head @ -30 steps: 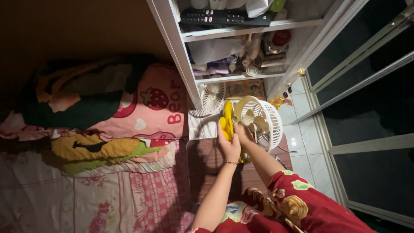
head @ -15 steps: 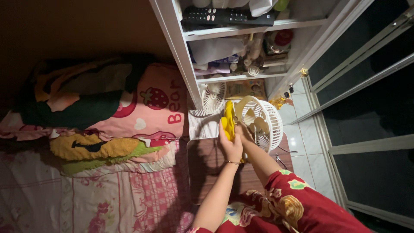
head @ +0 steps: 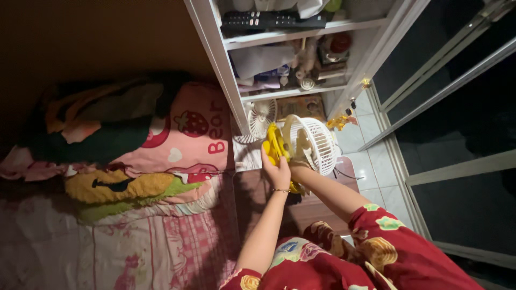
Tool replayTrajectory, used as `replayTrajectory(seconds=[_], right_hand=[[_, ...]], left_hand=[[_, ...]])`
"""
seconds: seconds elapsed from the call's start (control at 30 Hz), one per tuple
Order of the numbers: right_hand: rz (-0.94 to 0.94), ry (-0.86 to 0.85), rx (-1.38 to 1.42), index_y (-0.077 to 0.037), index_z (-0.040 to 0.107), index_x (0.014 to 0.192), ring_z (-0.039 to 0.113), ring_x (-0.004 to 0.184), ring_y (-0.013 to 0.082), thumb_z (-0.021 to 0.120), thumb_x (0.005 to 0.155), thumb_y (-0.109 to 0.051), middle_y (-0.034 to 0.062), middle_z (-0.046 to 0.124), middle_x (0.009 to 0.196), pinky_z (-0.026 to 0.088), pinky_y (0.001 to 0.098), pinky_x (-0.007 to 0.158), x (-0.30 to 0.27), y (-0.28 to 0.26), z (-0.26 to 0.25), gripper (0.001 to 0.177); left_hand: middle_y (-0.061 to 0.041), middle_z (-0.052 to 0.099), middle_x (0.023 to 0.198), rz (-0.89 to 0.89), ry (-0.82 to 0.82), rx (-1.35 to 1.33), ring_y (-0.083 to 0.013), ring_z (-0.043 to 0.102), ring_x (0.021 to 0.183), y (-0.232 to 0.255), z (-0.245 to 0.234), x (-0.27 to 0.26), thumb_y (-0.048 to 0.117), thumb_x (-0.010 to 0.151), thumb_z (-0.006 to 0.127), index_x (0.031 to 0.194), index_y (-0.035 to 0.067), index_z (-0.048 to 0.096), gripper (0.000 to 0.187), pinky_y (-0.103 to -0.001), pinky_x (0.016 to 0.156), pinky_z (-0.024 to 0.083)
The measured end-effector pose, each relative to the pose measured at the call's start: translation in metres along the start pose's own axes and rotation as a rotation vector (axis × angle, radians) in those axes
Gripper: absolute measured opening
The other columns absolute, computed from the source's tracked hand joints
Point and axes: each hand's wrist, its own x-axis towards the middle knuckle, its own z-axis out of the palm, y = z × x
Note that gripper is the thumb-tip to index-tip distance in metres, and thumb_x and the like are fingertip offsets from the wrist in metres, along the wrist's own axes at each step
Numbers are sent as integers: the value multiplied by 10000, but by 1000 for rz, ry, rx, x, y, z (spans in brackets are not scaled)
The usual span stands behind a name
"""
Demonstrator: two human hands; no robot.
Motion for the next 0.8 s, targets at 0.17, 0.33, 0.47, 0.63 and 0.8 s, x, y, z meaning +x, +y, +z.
replayTrajectory(seconds=[0.17,0.33,0.47,0.63,0.8], right_hand=[[30,-413,-215,-149,751,1199,726,1049,226,692,897,-292,74,772,1149,550,373,897,-31,-7,11,338],[-115,-513,-655,-194,762,1079,718,981,202,871,760,-379,26,768,1060,557,376,769,-49,-35,-3,384],[35,-385,-657,-164,783,951,736,924,197,743,851,-363,35,782,975,543,369,814,-66,-61,-38,226],[-343,223,-753,-101,745,858,690,918,262,666,828,-211,64,712,916,491,401,819,-87,-74,-100,139],[-306,265,-496,-100,718,937,684,899,298,659,782,-143,91,684,945,506,422,818,-95,-80,-160,171]], left_hand=[[-219,577,1438,-11,-43,62,-293,599,1309,7,-5,3,-11,841,649,1528,-47,351,749,-376,1103,469],[-224,579,1436,2,-75,47,-292,601,1307,13,-2,4,-17,825,622,1537,-48,349,763,-378,1101,474],[-227,569,1444,22,-90,69,-300,585,1320,11,-7,6,-23,823,630,1529,-50,357,757,-384,1111,461],[-224,512,1485,64,-138,-35,-314,515,1381,9,-3,7,-50,835,618,1531,-44,336,751,-394,1155,412],[-209,534,1468,46,-137,6,-302,546,1355,16,-7,13,-29,840,636,1527,-12,346,746,-390,1131,438]])
